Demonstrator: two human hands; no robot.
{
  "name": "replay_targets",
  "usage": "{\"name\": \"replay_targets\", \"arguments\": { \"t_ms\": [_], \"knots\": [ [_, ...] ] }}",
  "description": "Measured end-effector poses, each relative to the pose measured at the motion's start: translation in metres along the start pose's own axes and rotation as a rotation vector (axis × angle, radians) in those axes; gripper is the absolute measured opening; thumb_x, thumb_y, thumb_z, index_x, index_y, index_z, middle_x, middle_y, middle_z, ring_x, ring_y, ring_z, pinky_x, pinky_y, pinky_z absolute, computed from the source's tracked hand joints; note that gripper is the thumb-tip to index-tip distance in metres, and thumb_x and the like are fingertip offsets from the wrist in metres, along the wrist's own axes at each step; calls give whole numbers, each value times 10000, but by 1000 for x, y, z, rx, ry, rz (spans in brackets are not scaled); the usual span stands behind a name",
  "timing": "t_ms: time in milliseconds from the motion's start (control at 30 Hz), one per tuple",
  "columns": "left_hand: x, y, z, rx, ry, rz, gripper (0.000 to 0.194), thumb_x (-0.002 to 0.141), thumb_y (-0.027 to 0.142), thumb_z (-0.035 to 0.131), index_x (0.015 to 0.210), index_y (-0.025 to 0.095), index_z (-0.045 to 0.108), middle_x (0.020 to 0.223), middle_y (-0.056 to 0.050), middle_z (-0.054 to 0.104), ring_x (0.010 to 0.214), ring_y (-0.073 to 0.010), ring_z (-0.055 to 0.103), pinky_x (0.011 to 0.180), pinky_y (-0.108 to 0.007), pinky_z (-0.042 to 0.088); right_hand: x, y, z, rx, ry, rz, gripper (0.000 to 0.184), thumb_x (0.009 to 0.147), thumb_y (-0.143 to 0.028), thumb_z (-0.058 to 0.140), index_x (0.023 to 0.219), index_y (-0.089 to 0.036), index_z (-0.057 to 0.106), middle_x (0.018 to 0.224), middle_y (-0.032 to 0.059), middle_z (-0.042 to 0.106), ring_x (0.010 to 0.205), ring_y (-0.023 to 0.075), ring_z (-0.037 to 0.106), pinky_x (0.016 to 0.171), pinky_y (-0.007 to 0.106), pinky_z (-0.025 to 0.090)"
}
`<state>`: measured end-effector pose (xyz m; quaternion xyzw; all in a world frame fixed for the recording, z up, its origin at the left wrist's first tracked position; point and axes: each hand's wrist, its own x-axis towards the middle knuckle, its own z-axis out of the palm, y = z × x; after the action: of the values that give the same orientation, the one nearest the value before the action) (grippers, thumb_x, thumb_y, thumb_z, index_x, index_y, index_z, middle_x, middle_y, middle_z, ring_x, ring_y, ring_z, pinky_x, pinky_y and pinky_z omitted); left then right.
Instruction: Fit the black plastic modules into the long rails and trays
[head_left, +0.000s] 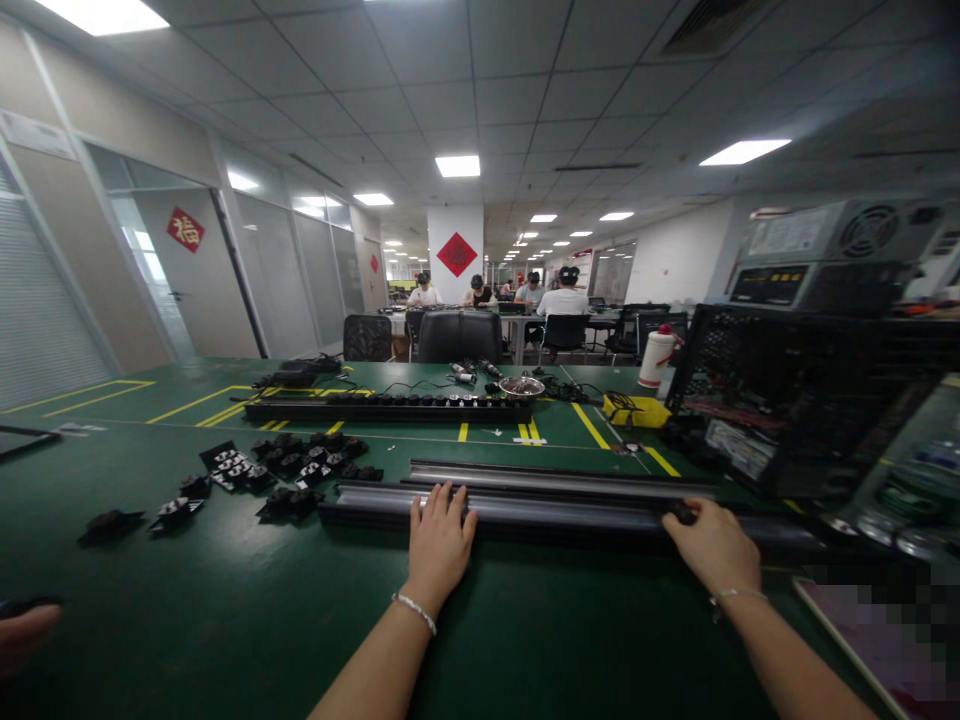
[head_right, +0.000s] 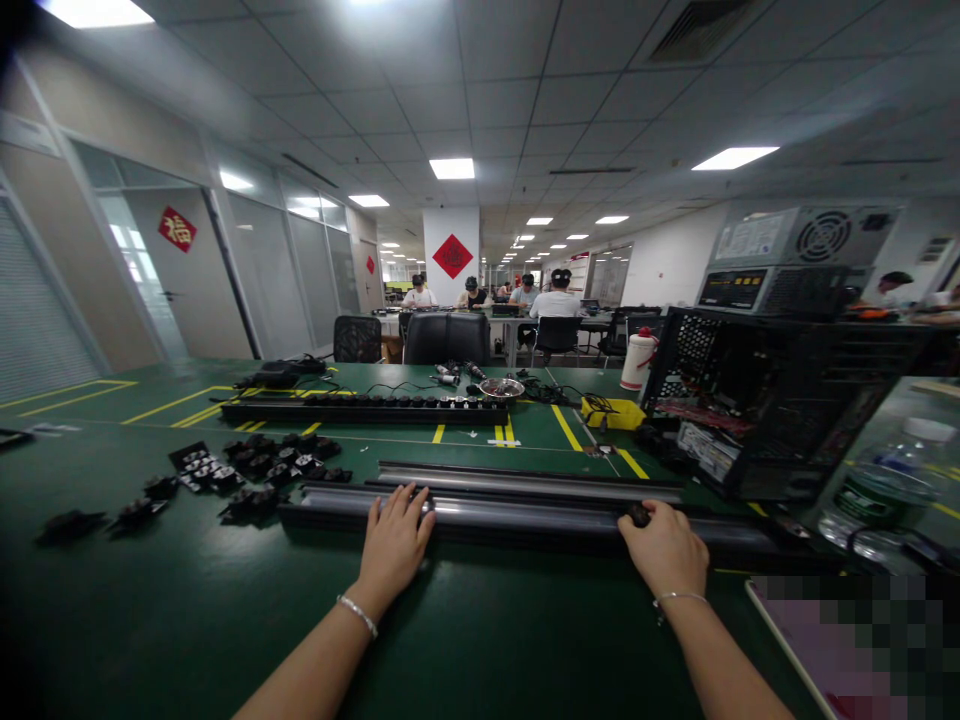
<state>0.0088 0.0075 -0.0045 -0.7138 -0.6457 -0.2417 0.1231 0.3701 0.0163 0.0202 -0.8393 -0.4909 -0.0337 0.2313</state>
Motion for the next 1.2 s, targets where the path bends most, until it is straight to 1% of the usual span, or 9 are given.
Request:
{"name": "replay_targets", "arguments": {
  "t_ms": [333,533,1000,1200],
  "knots": [
    [0,1,-2,7,-11,-9,435,910,395,298,1268,238,488,1359,-64,468,1273,-241,372,1028,-461,288,-9,-13,2,-1,17,-22,481,726,-431,424,1073,-127,559,1061,138,590,1009,263,551,870,368,410],
    [1,2,-3,6,-28,-23,439,910,399,295,1273,239,483,1361,-59,467,1274,-239,371,1030,-465,286,-11,-18,5,11,26,-30,442,725,-422,431,1037,-142,570,1042,133,593,992,258,557,865,372,408],
    [1,1,-1,2,-18,-16,438,910,399,296,1270,238,486,1361,-61,466,1273,-240,372,1010,-451,304,-16,-30,9,28,11,-46,410,723,-432,433,1002,-159,560,1041,122,587,981,256,553,863,396,397],
    [0,1,-3,7,-20,-10,443,912,402,287,1271,233,483,1359,-64,468,1271,-240,374,999,-446,310,-21,-37,9,42,11,-75,392,718,-421,441,984,-162,563,1030,120,589,961,254,556,851,395,393]
  ]
}}
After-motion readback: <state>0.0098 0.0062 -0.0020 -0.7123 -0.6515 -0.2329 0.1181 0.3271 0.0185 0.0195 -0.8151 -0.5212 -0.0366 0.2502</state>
